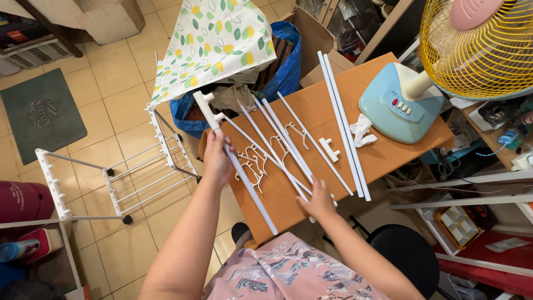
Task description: The person assembles a white plastic laundry hamper with wheels. They connect the frame pieces, attach the caster wheels, and fit a patterned fabric liner into the frame.
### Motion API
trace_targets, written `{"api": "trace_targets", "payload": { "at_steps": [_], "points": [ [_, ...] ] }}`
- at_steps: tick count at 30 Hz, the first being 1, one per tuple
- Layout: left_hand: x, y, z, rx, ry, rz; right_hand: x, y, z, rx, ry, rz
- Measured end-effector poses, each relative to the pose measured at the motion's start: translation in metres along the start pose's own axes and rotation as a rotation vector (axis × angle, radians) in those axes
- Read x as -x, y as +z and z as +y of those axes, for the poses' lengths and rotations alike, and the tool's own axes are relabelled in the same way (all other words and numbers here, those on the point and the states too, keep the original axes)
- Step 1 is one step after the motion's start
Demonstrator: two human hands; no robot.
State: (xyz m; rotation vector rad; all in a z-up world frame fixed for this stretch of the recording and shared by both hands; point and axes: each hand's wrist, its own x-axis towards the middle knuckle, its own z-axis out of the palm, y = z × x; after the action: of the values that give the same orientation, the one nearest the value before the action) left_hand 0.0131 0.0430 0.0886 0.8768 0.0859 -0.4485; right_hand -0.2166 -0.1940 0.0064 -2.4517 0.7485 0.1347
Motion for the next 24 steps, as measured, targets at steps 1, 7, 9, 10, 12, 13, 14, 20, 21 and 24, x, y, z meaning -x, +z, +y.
{"api": "trace_targets", "payload": {
  "at_steps": [1,7,9,10,12,13,14,20,21,24],
  "points": [
    [0.001,-0.004,-0.006,0.009,-0.007,0.020,-0.003,0.006,-0.005,0.022,-0.022,0.021],
    [-0.010,-0.026,-0.046,0.014,-0.094,0.126,-0.011,0.029,-0.025,0.103,0.011,-0.011],
    [-0.014,-0.029,-0.061,-0.027,-0.134,0.184,-0.010,0.031,-0.030,0.156,0.030,-0.018],
    [-0.015,-0.030,-0.069,-0.047,-0.155,0.213,-0.009,0.031,-0.032,0.173,0.059,-0.036],
    [-0.016,-0.029,-0.082,-0.050,-0.174,0.240,-0.007,0.031,-0.034,0.153,0.027,0.017],
    [-0.017,-0.028,-0.088,-0.052,-0.183,0.253,-0.005,0.030,-0.033,0.116,-0.035,0.087],
    [-0.017,-0.027,-0.093,-0.037,-0.187,0.244,-0.003,0.030,-0.033,0.078,-0.097,0.157],
    [-0.019,-0.013,-0.108,0.056,-0.192,0.242,0.007,0.038,-0.029,-0.795,-0.338,-0.286],
    [-0.020,-0.009,-0.107,0.070,-0.186,0.232,0.008,0.040,-0.029,-0.824,-0.219,-0.337],
    [-0.021,-0.001,-0.104,-0.029,-0.208,0.147,0.013,0.043,-0.029,-0.879,0.020,-0.398]
  ]
}}
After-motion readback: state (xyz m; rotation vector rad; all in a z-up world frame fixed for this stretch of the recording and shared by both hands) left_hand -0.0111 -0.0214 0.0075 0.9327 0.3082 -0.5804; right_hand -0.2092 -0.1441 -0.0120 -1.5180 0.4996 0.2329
